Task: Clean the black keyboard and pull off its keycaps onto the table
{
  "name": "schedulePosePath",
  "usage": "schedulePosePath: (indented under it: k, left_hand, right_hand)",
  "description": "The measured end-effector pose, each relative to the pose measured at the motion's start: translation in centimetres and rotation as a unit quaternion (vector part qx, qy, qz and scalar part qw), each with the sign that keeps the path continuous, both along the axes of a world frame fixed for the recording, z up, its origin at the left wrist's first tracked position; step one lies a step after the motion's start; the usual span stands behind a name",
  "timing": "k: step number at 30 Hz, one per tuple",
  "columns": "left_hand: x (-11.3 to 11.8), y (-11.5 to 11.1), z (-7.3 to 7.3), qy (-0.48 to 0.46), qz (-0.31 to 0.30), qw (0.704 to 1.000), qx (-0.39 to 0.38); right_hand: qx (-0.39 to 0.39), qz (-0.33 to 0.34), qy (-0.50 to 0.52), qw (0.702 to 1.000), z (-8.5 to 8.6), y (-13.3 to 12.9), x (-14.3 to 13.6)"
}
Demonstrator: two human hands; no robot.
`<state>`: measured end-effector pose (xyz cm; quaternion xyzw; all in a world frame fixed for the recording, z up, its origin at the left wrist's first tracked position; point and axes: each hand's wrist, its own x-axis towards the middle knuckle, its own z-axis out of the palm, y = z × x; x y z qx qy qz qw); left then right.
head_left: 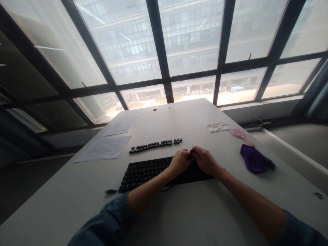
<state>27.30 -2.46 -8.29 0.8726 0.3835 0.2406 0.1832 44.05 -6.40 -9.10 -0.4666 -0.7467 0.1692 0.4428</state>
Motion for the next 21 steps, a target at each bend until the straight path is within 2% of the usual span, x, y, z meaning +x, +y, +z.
schedulePosePath:
  k: [4,11,21]
  left_hand:
    - [0.0,-0.6,-0.6,-0.023,0.0,0.999,0.029]
    - [0.2,-1.2,-0.3,-0.079,0.01,0.995,0.063]
    - [0.2,-1.1,-1.0,-0.086,0.019,0.992,0.093]
  right_hand:
    - [0.001,-0.004,0.029,1.0,-0.3,0.2,0.2]
    - [0.003,-0.076,0.072,0.994,-0.5,0.6,0.2]
    - [-0.048,-0.071,0.058,0.995,-0.5,0.7,-0.1]
